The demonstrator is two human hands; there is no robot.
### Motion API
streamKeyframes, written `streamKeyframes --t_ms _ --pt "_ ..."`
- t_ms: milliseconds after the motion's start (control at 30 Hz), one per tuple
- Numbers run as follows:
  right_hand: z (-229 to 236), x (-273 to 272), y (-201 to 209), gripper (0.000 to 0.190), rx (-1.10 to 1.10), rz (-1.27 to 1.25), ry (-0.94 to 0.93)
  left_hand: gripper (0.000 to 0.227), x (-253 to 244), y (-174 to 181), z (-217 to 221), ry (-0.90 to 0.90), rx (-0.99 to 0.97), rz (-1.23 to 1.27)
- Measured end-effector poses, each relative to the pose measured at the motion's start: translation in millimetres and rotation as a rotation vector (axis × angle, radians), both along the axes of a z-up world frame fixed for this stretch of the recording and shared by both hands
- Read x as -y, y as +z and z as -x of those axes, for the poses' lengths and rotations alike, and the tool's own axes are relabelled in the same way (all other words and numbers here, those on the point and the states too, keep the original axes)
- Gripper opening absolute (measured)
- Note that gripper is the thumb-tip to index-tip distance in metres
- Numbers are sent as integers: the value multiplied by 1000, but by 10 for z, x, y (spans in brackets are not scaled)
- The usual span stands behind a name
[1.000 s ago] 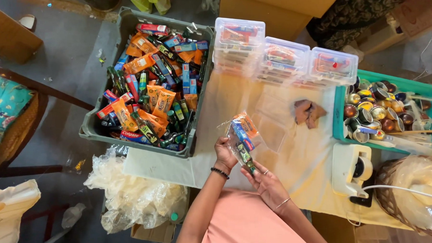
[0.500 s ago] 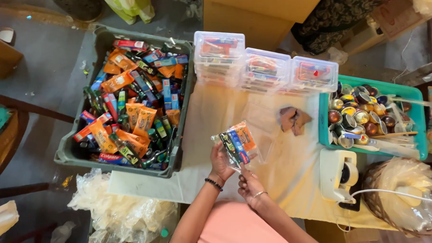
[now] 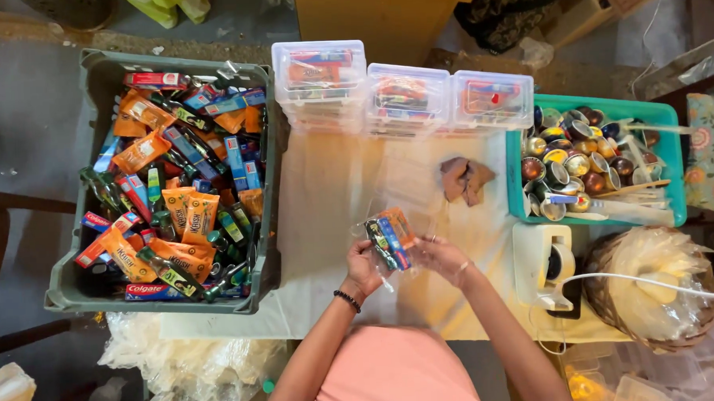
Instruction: The person sorts small packaged items from a large green bin and places them into clear plastic bags. They then place the filled bags into small clear plastic containers and stack them on the table.
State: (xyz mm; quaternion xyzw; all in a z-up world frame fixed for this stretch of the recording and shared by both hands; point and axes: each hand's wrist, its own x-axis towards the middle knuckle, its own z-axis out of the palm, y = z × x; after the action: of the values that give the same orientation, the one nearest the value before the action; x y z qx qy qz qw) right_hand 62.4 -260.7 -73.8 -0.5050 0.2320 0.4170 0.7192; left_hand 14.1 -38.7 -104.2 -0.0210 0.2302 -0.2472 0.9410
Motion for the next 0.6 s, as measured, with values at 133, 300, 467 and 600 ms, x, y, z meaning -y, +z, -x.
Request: streamKeyframes --t_ms 133,300,467,600 --pt "-482 154 -579 33 184 142 124 33 33 -369 104 5 76 -61" --pt "-1096 148 -1196 33 627 434 446 52 -80 3 258 -237 160 -372" --pt "-1144 -93 -787 36 778 794 626 71 -256 386 320 -353 172 -495" --pt "-1053 -141 -646 33 883 845 596 63 -350 568 338 -586 259 -808"
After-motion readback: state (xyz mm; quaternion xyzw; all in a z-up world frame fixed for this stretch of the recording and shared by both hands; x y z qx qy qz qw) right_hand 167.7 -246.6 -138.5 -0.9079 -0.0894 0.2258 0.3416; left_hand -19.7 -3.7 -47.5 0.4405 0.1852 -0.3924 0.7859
